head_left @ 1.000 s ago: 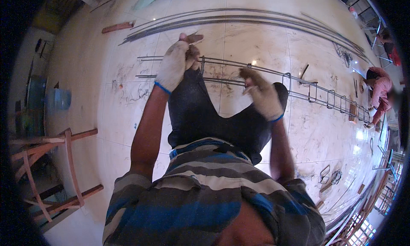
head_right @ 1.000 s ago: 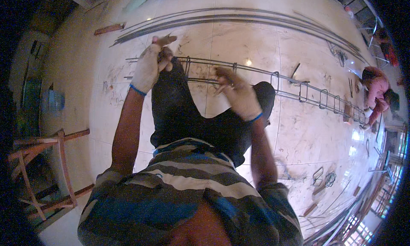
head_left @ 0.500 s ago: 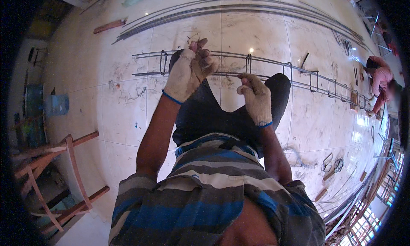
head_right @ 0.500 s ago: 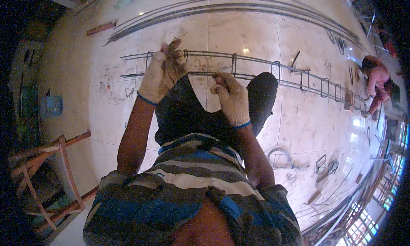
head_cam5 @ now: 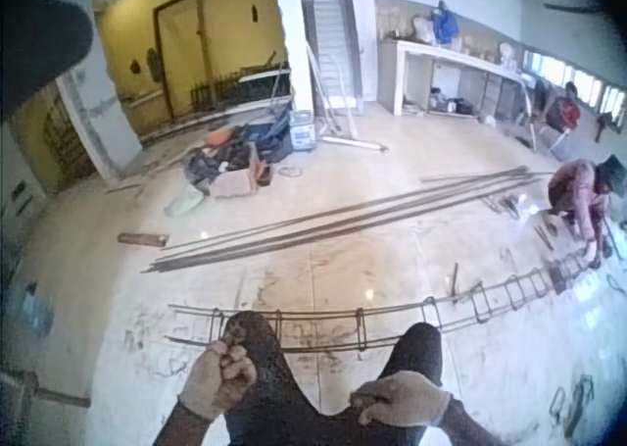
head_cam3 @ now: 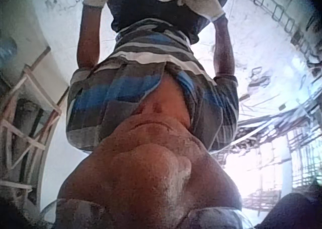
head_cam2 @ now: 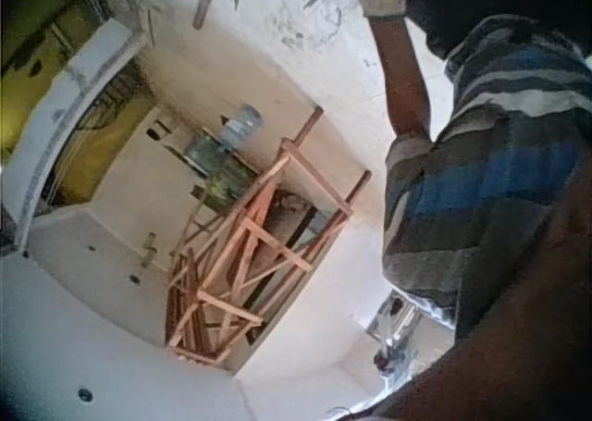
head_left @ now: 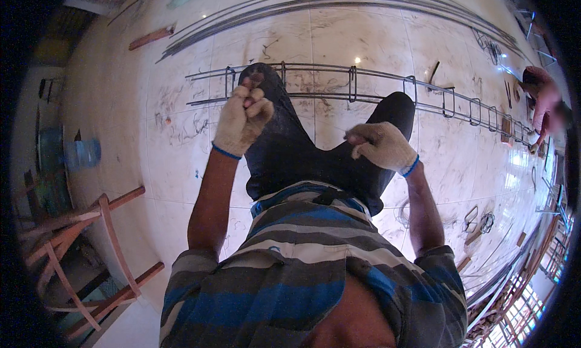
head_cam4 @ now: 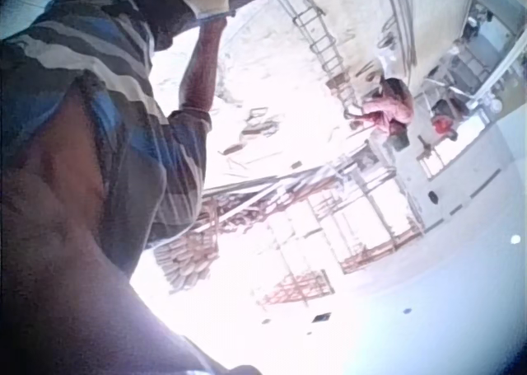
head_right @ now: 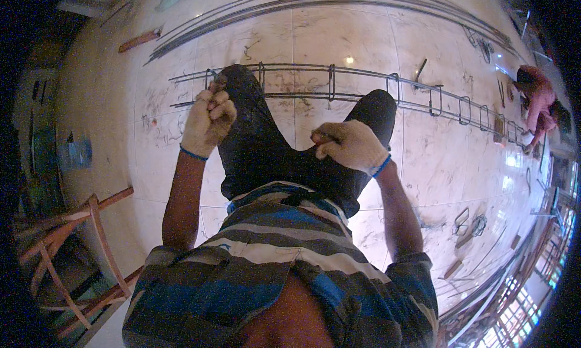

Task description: The person sits on the floor and assembles a metal frame by tying thin wires around the intersections of metal rods. They use pliers to twist and secure the wires, working methodically along the length of the frame.

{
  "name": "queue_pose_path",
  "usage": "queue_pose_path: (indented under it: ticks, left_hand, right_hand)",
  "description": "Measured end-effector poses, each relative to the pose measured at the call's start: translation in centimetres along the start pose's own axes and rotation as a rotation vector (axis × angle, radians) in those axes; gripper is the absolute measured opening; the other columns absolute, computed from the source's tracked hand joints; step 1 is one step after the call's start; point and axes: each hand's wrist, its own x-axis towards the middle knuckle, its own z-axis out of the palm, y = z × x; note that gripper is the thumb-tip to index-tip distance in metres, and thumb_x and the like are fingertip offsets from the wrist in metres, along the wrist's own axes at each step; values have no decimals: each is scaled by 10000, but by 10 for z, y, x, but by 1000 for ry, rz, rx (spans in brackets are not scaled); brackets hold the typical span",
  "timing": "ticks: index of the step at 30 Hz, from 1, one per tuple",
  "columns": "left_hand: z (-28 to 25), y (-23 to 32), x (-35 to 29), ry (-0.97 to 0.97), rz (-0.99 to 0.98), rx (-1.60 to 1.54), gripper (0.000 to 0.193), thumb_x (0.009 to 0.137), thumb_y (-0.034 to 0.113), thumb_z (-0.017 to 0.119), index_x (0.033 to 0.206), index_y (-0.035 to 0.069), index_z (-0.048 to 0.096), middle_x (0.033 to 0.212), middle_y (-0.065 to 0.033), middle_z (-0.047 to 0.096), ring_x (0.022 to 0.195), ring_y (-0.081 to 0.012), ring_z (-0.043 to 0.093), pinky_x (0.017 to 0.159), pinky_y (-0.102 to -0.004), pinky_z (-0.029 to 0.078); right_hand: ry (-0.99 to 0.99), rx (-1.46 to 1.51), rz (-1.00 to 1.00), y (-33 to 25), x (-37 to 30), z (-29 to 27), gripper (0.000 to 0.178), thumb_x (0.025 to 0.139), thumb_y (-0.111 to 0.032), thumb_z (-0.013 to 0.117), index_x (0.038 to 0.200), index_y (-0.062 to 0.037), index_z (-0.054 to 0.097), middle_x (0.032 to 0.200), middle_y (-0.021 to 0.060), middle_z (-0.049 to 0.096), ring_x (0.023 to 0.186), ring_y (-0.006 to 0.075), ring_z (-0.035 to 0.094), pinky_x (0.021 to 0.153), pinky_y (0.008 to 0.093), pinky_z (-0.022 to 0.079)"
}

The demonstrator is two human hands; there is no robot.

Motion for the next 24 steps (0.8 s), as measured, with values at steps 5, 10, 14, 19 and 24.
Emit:
queue_pose_path:
  ticks: [5, 10, 14, 19, 24]
  left_hand:
    - [-14, 26, -17, 188, 74, 266, 295, 1141, 240, 389, 1257, 58, 589, 713, 44, 383, 558, -68, 382, 911, -405, 593]
    - [-30, 51, -34, 248, 139, 261, 300, 1148, 241, 375, 1271, 59, 579, 716, 32, 382, 549, -82, 347, 944, -470, 586]
    - [-30, 55, -38, 398, 137, 346, 296, 1135, 267, 431, 1270, 50, 580, 702, 38, 377, 533, -78, 334, 836, -405, 584]
    - [-46, 48, -41, 85, -55, -66, 260, 1109, 228, 475, 1246, 45, 599, 689, 42, 409, 499, -72, 305, 512, -248, 399]
    - [-9, 6, -64, 197, -123, 547, 250, 1080, 177, 512, 1269, 51, 617, 708, 40, 481, 512, -30, 346, 441, -214, 292]
  right_hand:
    - [-82, 11, 99, 7, -26, -16, 302, 835, -245, 751, 1087, -81, 771, 997, 102, 797, 928, 289, 766, 820, 382, 593]
    - [-59, -117, 84, 18, -41, -20, 266, 857, -299, 723, 1060, -139, 785, 952, 86, 793, 887, 316, 749, 797, 413, 581]
    - [47, -584, -59, 39, -44, 1, 221, 823, -255, 791, 1030, -179, 805, 848, 45, 763, 837, 282, 673, 836, 442, 532]
    - [642, -728, -36, 66, -18, -4, 263, 816, -358, 802, 1044, -229, 781, 938, 46, 717, 939, 288, 649, 871, 460, 485]
    - [1103, -767, 1, 45, -17, -11, 340, 772, -328, 841, 1099, -252, 786, 986, 95, 688, 993, 318, 631, 870, 473, 469]
